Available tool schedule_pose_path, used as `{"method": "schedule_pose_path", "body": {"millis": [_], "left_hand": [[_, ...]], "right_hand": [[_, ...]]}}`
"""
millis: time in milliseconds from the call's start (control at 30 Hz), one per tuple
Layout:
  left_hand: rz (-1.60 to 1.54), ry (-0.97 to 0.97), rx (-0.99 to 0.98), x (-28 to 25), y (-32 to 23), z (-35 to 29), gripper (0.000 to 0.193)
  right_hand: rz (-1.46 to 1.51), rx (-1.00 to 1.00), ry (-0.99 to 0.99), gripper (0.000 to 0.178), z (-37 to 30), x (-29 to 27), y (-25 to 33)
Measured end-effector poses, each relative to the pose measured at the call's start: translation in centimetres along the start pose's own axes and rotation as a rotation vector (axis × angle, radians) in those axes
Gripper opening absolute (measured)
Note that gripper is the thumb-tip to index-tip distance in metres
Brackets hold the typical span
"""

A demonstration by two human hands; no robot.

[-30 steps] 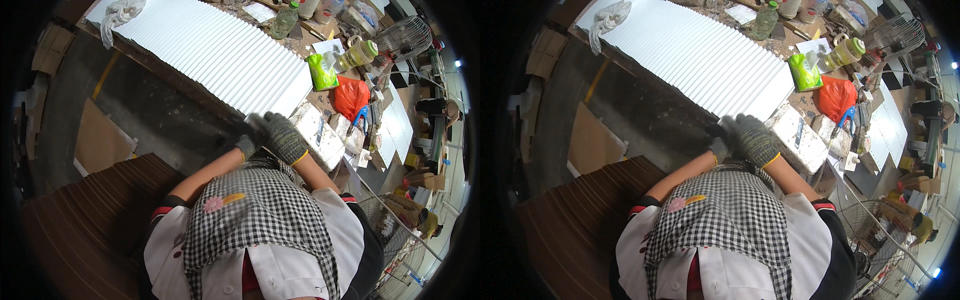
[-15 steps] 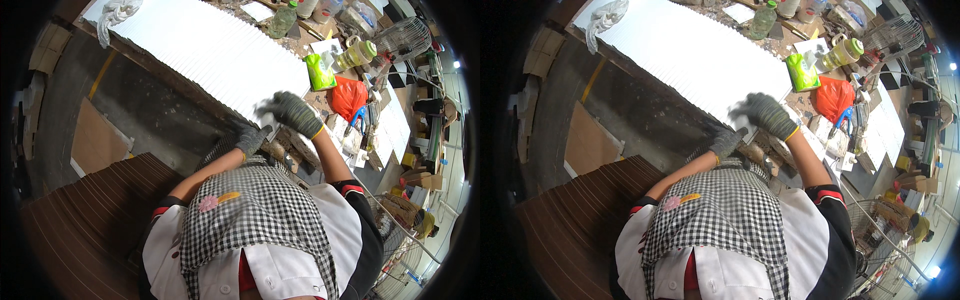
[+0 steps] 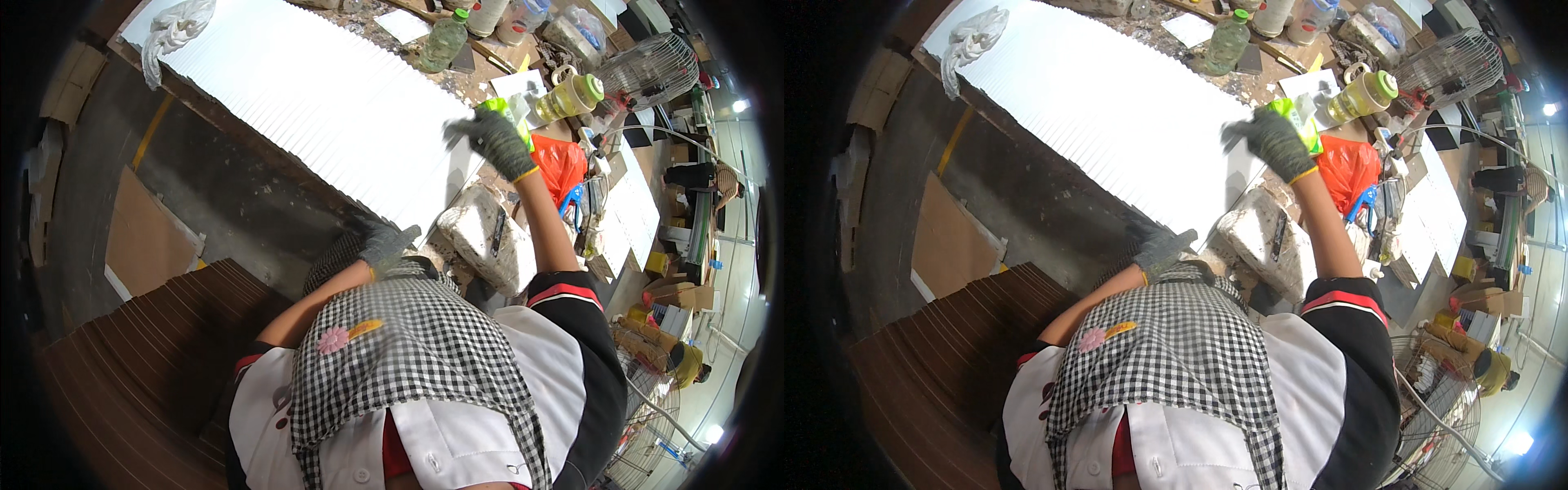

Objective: The person wipes a stack of white corrugated panels on a workbench using a white cloth. The person repeatedly rubs the cloth along the panel ridges and edges, then folds the cloth and continues wiping. Another person works nearby with similar panels.

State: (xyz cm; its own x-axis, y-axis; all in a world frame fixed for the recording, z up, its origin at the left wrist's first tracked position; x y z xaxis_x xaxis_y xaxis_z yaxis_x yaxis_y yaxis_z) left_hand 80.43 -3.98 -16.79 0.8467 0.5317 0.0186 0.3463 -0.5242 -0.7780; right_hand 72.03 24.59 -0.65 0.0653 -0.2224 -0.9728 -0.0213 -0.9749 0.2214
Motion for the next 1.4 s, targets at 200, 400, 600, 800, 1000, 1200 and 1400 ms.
{"method": "schedule_pose_path", "body": {"millis": [200,400,600,800,1000,1200,1400], "left_hand": [[0.132,-0.051,-0.04,-0.7,-2.2,-0.5,0.074],[0.139,-0.063,0.024,-0.3,-1.9,-1.0,0.071],[0.357,-0.11,0.137,-0.5,-3.1,-1.0,0.069],[0.261,-0.031,-0.056,-0.4,-1.0,-0.2,0.069],[0.675,0.051,0.136,0.1,-1.5,-0.1,0.06],[0.714,0.052,0.064,0.5,1.9,1.9,0.057],[0.587,0.104,0.175,0.7,1.9,1.9,0.07]], "right_hand": [[0.016,-0.486,0.027,0.045,-5.3,1.8,8.5],[0.023,-0.098,0.048,0.035,-5.6,5.0,1.4],[0.437,0.315,-0.119,0.036,-1.4,1.9,-9.6],[0.122,-0.464,0.116,0.055,-4.1,2.3,4.3],[-0.183,0.136,-0.078,0.062,1.1,-1.5,-9.6],[0.239,-0.426,0.077,0.065,-2.5,1.8,0.6],[0.194,0.002,-0.069,0.056,0.6,-0.5,-6.2]]}}
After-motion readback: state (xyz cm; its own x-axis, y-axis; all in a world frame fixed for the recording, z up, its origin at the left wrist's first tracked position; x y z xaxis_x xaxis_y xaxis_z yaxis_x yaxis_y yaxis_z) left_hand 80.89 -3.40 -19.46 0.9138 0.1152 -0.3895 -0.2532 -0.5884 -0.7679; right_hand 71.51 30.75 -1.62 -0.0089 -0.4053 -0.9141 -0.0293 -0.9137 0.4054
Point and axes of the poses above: each hand's wrist, its own z-axis towards the middle knuckle, its own x-axis out of the palm, y = z × x, the point moved 8 cm from there along z, towards the middle knuckle
